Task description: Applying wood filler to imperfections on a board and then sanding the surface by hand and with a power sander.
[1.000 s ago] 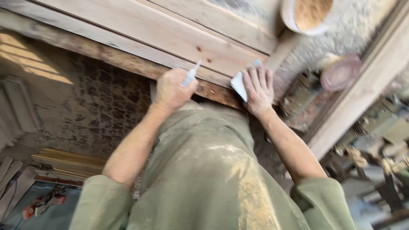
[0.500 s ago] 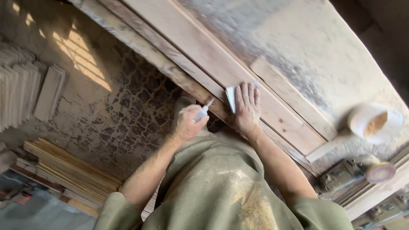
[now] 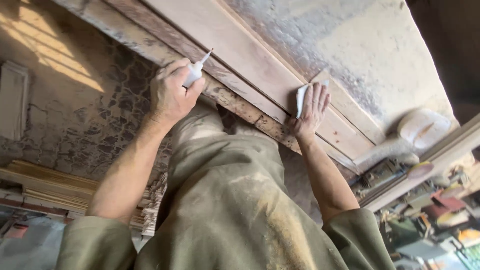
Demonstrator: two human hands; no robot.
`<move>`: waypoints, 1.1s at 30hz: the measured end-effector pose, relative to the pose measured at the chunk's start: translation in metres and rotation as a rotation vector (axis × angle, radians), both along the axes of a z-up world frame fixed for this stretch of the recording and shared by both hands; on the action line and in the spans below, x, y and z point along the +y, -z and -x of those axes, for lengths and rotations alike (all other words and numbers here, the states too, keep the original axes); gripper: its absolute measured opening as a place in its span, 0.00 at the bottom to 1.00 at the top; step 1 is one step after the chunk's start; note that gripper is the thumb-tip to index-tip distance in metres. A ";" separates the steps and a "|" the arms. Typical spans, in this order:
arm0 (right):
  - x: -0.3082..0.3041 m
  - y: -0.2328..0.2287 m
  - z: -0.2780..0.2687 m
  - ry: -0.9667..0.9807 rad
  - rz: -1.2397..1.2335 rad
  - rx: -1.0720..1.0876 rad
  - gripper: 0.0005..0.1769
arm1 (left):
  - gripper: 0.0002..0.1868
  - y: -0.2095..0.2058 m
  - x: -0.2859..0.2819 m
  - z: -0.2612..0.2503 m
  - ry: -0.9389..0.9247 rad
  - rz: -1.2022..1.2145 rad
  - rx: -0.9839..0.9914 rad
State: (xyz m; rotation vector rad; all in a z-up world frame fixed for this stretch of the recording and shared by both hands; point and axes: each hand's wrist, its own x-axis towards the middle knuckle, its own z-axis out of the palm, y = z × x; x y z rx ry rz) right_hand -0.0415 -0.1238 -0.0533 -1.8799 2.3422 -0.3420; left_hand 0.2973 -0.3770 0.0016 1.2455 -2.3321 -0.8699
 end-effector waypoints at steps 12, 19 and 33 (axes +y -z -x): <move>0.027 0.038 0.013 0.039 0.033 -0.049 0.53 | 0.12 0.022 0.028 0.091 0.273 -0.026 -0.155; 0.023 0.033 0.011 0.065 0.042 -0.070 0.48 | 0.13 -0.007 0.015 0.121 0.297 -0.124 -0.210; 0.015 -0.007 -0.008 0.081 -0.195 -0.059 0.40 | 0.27 0.007 -0.080 0.066 0.126 -0.257 0.447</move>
